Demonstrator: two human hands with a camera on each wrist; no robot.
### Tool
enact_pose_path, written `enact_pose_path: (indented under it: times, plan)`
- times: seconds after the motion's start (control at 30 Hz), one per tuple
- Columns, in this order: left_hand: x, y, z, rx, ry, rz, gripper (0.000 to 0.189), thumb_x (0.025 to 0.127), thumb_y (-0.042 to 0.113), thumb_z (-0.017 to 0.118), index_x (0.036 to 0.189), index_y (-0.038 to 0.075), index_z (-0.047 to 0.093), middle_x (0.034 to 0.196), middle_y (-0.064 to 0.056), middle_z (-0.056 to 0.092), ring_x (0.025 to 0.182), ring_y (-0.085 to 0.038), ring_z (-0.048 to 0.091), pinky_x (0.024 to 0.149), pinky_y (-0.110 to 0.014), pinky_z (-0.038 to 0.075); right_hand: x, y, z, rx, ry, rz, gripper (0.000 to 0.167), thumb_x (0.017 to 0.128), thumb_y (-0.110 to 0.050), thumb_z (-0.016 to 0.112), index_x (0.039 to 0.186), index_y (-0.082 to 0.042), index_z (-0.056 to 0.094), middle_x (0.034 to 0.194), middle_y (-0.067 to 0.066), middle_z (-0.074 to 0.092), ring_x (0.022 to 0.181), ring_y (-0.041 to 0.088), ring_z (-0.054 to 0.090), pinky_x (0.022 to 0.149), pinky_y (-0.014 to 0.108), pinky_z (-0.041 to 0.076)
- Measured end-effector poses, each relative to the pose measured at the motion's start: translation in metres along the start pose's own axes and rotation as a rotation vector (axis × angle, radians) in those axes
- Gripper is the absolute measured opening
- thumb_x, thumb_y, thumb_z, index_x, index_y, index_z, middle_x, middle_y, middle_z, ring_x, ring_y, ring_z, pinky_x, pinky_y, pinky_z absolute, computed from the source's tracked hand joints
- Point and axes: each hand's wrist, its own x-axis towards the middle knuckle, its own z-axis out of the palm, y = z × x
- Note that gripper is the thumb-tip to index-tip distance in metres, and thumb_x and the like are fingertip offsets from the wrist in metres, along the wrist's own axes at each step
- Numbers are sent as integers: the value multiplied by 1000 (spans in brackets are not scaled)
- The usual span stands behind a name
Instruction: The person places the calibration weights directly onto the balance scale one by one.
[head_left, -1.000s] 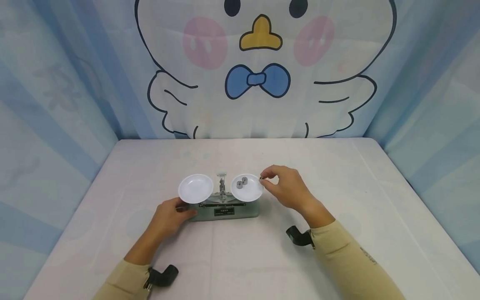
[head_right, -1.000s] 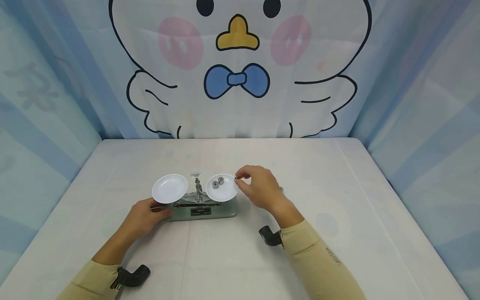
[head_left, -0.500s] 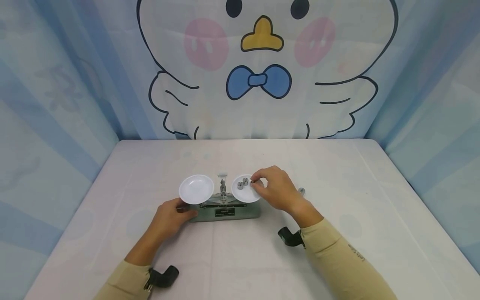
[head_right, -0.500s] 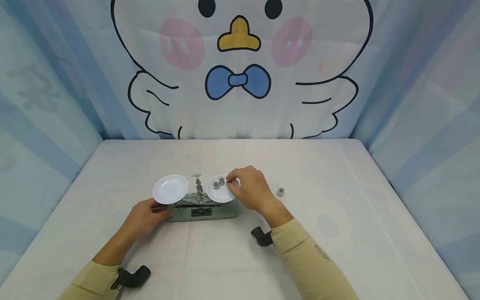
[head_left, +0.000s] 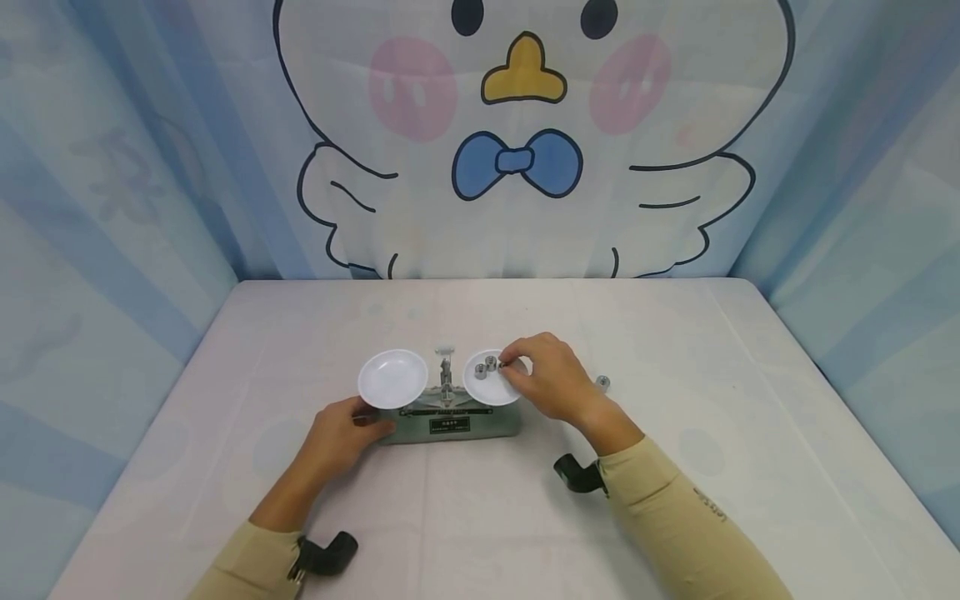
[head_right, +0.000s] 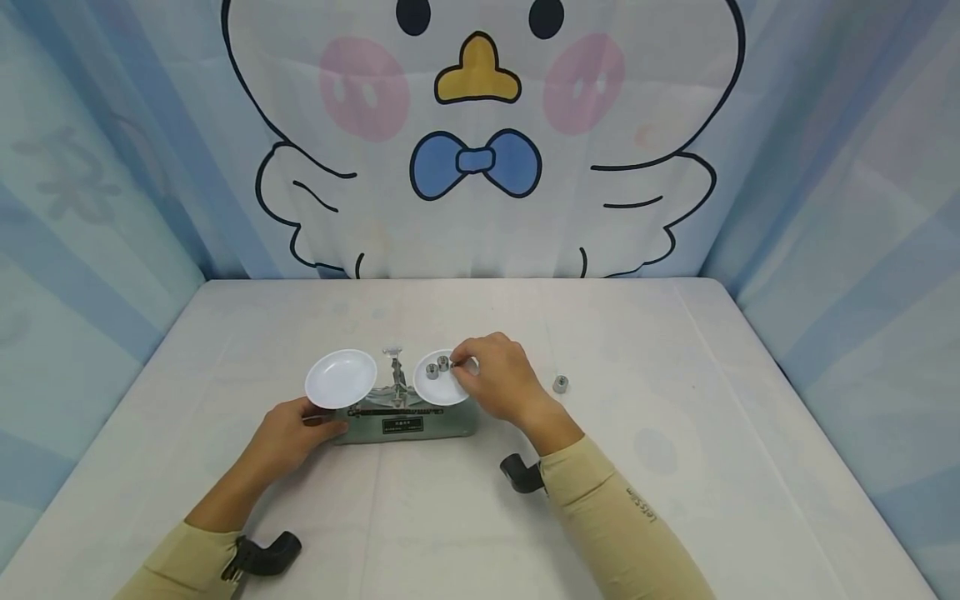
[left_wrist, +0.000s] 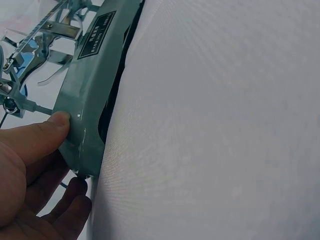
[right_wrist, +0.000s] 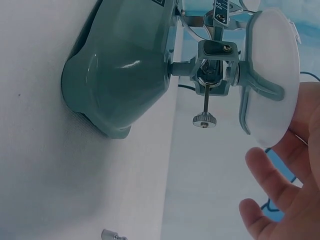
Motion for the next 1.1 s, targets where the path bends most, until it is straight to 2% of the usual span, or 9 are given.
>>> enact_pose_path:
  times: [0.2,0.3,0.43,0.6,0.87,0.97,1.1]
  plan:
    - [0,1,-1,-11,-2,4,46,88,15,76,128,-5,62,123,-23,66,117,-42,60,99,-57,47,-2,4,-9,73,58,2,30,92,-16,72,120,-4,68,118,11,68,110,29,61,96,49,51]
    - [0,1,-1,-13,-4,4,46,88,14,76,128,-5,62,123,-23,66,117,-42,60,100,-57,47,-3,11,-16,105,96,1,30,93,-15,71,121,-2,67,117,11,69,108,28,62,96,49,51]
    - [0,1,-1,-8,-5,-3,47,88,15,76,129,-5,62,124,-23,66,118,-42,60,100,-57,47,-4,24,-21,120,107,57,29,95,-16,69,121,-2,66,116,12,69,107,27,62,96,48,51]
    - [0,1,-1,1,-5,-8,47,89,15,76,129,-5,62,124,-23,65,118,-42,60,100,-57,47,-8,39,-18,91,78,142,30,96,-17,68,121,-1,66,116,13,69,107,29,62,96,48,51]
    - [-1,-1,-1,6,-2,-3,47,89,16,76,129,-5,62,123,-23,66,117,-42,60,99,-57,48,-13,57,-6,81,-23,290,31,97,-16,66,124,-2,64,119,15,66,108,32,60,93,47,53]
    - [0,-1,0,0,-3,-3,47,89,15,76,129,-5,62,124,-23,66,117,-42,60,99,-57,48,-13,63,-1,65,-54,321,30,97,-14,65,124,-1,64,120,15,66,110,31,60,95,47,52]
    - [0,-1,0,-4,-2,0,46,89,15,76,128,-6,62,123,-23,66,117,-42,61,99,-56,48,-13,69,3,28,-82,324,28,96,-11,64,121,2,65,117,15,67,107,31,61,95,47,51]
